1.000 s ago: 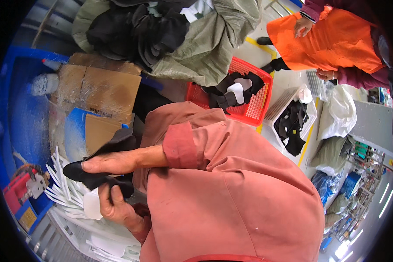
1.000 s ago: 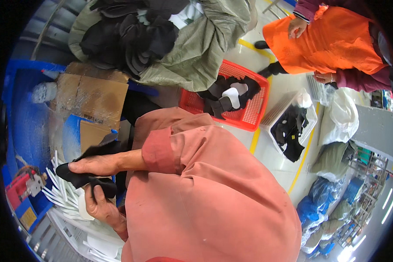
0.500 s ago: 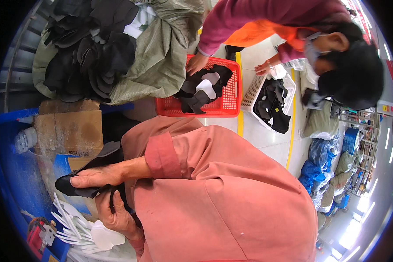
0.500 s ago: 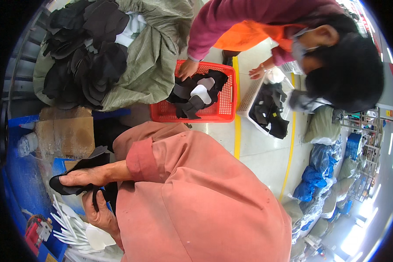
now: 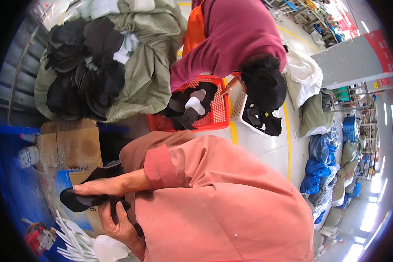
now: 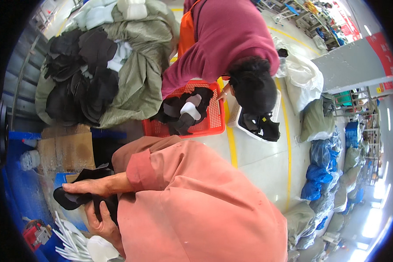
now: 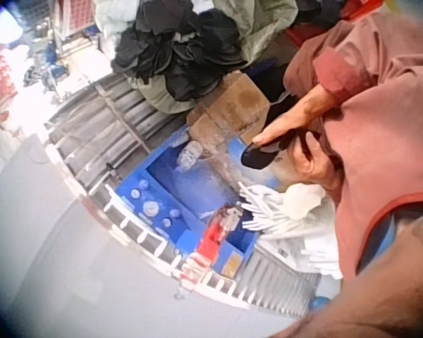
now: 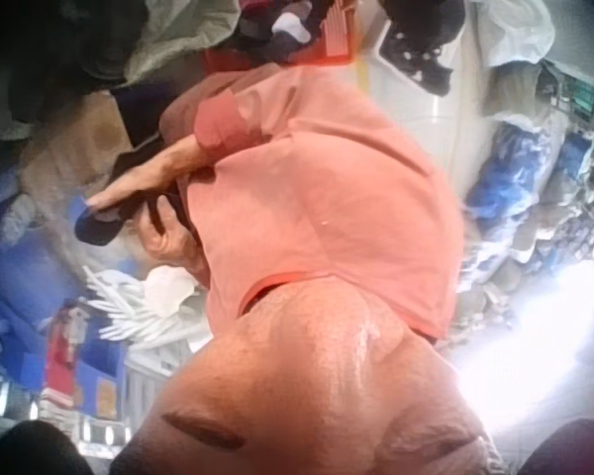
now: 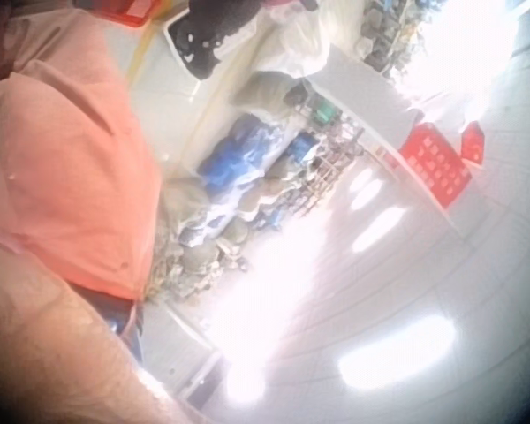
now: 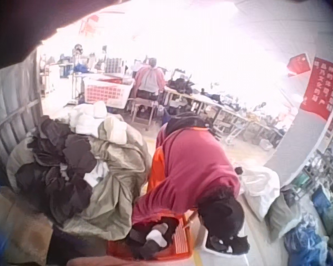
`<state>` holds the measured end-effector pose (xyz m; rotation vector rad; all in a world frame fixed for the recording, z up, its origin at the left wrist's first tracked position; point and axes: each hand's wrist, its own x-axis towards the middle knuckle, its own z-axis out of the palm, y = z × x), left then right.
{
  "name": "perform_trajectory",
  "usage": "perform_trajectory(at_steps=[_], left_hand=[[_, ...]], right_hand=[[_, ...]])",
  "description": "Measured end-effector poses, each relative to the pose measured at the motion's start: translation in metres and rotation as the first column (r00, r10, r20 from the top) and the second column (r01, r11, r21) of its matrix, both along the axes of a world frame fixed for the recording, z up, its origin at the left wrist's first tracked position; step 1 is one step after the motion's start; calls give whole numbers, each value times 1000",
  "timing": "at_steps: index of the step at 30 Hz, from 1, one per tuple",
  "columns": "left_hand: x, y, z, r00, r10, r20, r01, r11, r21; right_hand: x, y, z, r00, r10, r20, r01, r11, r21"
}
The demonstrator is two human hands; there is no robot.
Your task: The person repeatedly picks white foam insoles and black fabric shoe uppers, aligns them, and places the paired components into a red basket. They also move a white basket of insoles and a white basket of uppers to different locations on the floor.
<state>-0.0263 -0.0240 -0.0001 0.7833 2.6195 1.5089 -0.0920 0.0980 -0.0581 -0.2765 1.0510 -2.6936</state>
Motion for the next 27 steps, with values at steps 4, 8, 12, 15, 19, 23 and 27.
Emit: perform_trajectory(at_steps=[4, 8, 12, 15, 19, 23, 27], left_hand=[[7, -6, -4, 996, 24, 81, -30, 997, 75], [11, -16, -8, 999, -7, 52, 2, 997, 78], [16, -26, -11, 1000, -11, 6, 11, 999, 51], [19, -29, -14, 995, 22, 96, -33, 993, 110], [21, -29, -18, 987, 45, 155, -70, 985, 156], [20, -31, -20, 983, 62, 172, -85, 988, 132], [19, -33, -19, 993, 54, 107, -63, 995, 82]], right_hand=[[5, -4, 4, 999, -46, 19, 47, 998, -37], [10, -11, 2, 998, 29, 52, -27, 998, -57], [16, -20, 1, 992, 73, 107, -66, 995, -71], [19, -23, 2, 990, 33, 135, -30, 999, -25], [21, -21, 4, 983, 98, 157, -92, 995, -45], [21, -19, 5, 984, 87, 154, -79, 995, -58], [21, -19, 5, 985, 86, 151, -77, 995, -64]])
